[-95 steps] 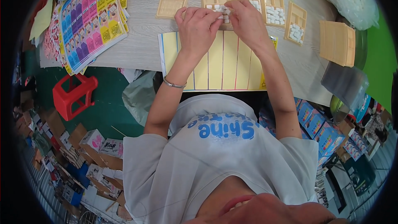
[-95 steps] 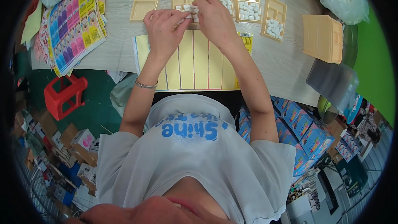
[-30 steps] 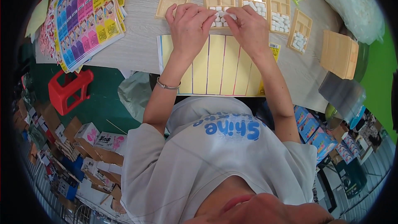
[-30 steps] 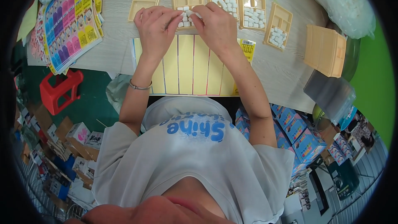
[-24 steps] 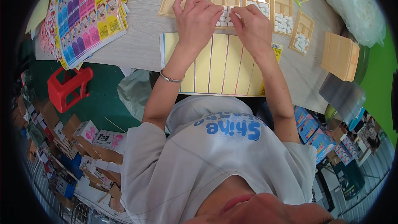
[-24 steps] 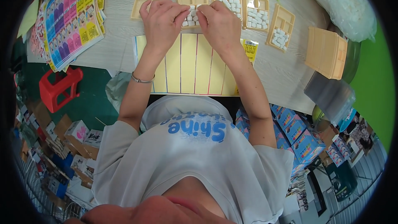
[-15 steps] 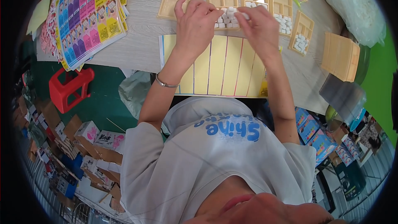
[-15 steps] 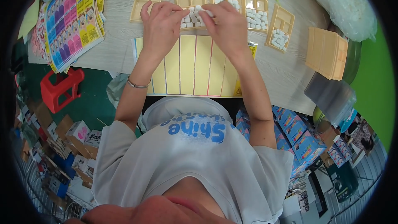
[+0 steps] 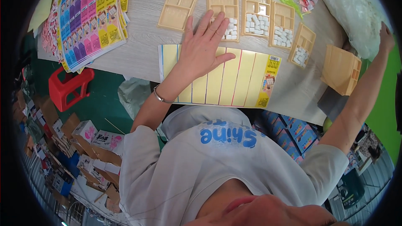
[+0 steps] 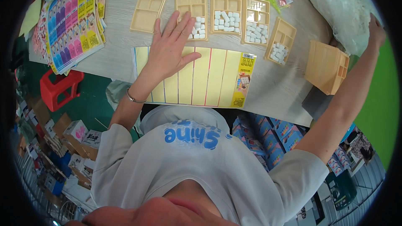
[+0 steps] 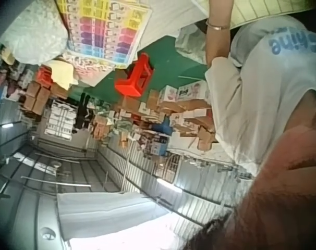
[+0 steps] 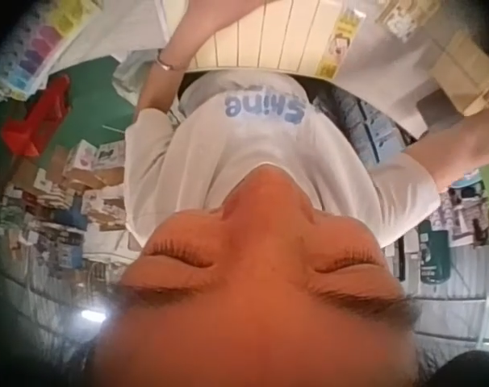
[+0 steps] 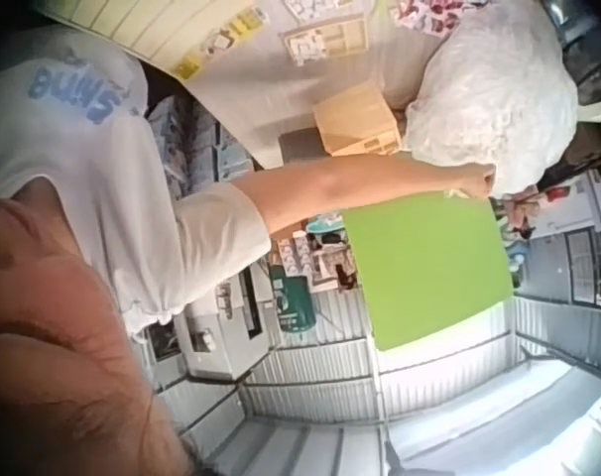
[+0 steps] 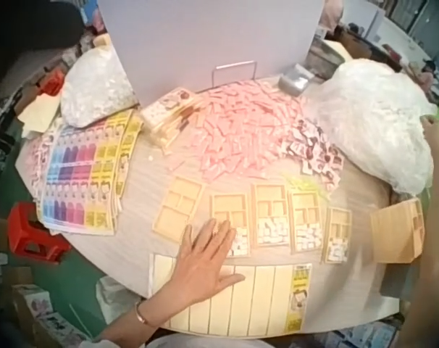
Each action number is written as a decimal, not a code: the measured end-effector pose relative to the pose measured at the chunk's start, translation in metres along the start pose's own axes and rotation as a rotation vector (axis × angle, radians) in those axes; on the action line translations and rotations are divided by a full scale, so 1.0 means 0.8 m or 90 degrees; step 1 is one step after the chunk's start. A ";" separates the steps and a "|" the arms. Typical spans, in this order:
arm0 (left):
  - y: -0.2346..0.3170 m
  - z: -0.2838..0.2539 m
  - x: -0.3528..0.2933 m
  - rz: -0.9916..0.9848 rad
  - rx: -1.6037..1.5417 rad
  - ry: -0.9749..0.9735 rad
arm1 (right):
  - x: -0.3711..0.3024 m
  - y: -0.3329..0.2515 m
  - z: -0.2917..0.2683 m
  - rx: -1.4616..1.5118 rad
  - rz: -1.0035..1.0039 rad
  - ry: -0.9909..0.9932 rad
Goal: Manually filling small plastic trays with white square items and sealing them with yellow and pink labels.
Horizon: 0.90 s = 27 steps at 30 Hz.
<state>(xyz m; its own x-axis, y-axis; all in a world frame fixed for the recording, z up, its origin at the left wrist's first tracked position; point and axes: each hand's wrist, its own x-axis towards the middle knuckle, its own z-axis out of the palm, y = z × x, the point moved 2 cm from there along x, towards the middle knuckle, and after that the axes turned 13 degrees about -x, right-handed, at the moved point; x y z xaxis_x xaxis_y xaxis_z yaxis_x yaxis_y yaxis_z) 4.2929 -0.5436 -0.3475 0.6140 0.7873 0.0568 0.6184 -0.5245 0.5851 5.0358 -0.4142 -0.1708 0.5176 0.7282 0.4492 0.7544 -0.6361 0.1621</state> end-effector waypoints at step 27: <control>-0.116 -0.080 -0.014 0.042 -0.033 0.119 | 0.011 0.033 0.008 0.312 0.239 0.021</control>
<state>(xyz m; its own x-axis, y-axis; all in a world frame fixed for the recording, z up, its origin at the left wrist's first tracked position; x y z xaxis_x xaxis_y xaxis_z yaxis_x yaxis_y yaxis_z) 4.1975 -0.4829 -0.3503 0.5474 0.8009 0.2429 0.5510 -0.5633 0.6157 5.0627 -0.4228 -0.1681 0.7768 0.4637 0.4260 0.6250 -0.6507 -0.4313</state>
